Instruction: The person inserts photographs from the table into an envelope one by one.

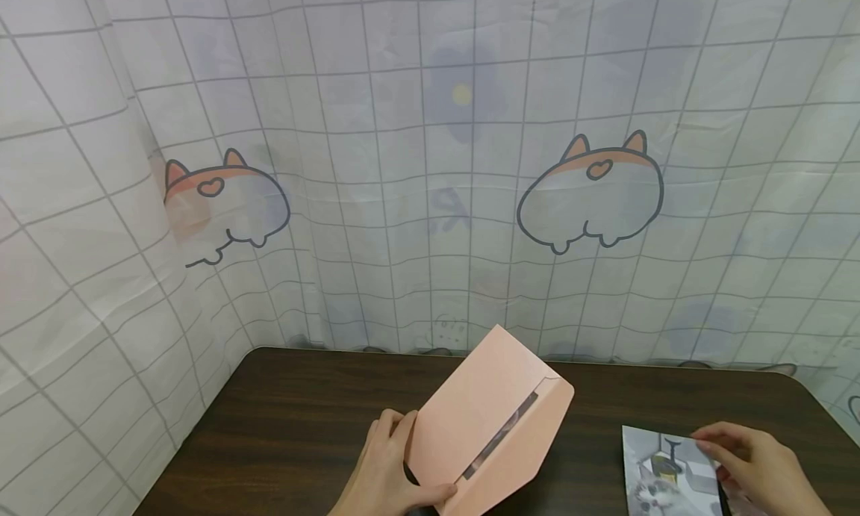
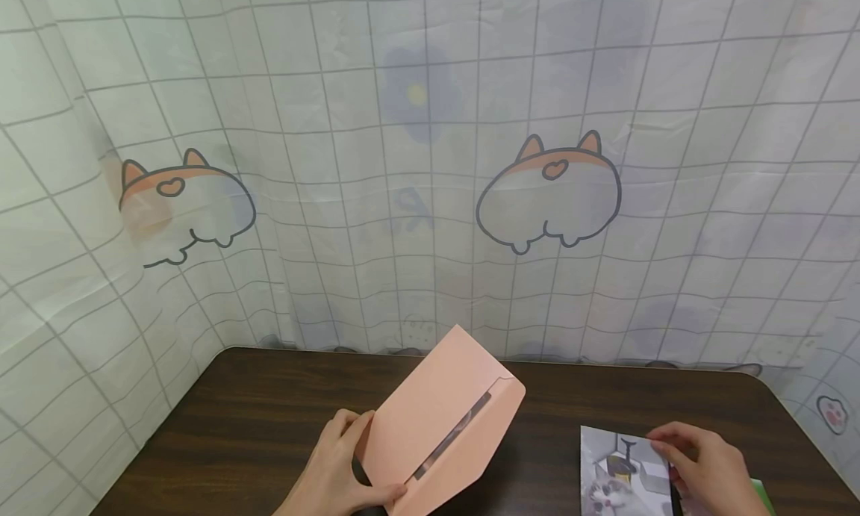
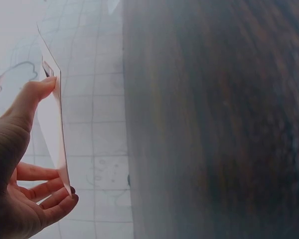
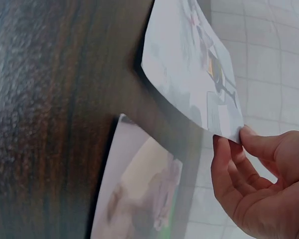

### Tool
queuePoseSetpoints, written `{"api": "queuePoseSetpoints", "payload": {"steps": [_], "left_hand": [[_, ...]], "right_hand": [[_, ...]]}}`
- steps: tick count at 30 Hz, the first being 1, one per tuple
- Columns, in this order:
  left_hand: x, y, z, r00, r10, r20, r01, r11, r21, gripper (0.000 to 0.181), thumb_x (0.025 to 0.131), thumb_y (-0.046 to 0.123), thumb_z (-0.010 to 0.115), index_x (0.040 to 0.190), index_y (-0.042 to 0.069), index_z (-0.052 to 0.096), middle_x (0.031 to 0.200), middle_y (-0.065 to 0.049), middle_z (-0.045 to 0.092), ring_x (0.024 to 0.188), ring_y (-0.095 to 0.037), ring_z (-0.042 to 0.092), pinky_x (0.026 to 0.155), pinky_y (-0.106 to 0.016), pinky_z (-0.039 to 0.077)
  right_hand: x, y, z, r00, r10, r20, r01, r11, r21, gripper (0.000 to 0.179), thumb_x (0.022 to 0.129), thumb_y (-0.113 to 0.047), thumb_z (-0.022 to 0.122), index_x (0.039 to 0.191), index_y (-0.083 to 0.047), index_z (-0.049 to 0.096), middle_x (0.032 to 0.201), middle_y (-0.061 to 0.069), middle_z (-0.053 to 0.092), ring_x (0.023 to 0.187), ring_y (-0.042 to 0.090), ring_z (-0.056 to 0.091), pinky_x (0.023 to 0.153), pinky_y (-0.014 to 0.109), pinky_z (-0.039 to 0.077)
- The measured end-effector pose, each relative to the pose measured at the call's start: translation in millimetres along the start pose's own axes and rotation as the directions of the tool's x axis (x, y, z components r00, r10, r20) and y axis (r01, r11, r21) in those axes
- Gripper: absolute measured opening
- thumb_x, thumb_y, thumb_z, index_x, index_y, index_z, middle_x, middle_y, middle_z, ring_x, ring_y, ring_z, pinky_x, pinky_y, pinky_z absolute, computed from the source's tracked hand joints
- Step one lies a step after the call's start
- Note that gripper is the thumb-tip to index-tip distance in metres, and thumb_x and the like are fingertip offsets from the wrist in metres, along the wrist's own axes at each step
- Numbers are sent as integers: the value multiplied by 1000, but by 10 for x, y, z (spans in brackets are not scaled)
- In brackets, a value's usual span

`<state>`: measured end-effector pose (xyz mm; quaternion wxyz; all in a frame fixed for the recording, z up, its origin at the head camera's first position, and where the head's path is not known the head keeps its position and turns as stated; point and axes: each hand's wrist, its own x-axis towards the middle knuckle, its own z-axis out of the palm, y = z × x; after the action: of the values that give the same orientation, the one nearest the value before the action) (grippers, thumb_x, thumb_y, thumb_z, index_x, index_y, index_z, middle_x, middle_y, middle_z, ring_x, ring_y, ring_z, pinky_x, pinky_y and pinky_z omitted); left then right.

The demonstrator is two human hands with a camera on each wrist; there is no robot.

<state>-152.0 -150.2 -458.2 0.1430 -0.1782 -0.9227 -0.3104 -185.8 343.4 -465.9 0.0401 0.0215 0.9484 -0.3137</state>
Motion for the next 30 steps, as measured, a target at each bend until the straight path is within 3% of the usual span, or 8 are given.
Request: {"api": "queuePoseSetpoints", "payload": {"steps": [8,13,16,30], "left_hand": [[29,29,-30,996,-80,42,81,996,-39,93,72,61,91,138,3,62,111,2,46,99,-16,43,79,-33,47],[44,66,-60,976,-192,99,203,972,-119,97,69,54,95,143,2,58,109,0,44,99,-19,39,79,-36,44],[43,88,-67,965,-242,98,255,955,-152,97,67,51,96,143,5,57,108,-1,42,102,-22,38,80,-39,44],[34,100,-86,964,-261,55,266,956,-127,99,64,50,98,143,7,57,106,0,39,103,-23,36,80,-37,42]], "right_hand": [[-65,-111,-29,999,48,-2,-48,996,74,26,109,-17,58,118,2,72,77,-1,63,65,17,64,57,31,53],[-96,-161,-40,999,42,-12,-41,996,83,25,110,-15,57,119,3,72,77,0,63,65,16,64,57,30,55],[-108,-184,-46,999,42,-8,-41,994,97,25,110,-15,57,119,3,71,77,0,62,64,16,64,57,30,55],[-166,-297,-86,1000,8,-15,-7,993,122,29,111,-17,55,123,4,69,78,3,67,66,14,65,62,29,54]]}}
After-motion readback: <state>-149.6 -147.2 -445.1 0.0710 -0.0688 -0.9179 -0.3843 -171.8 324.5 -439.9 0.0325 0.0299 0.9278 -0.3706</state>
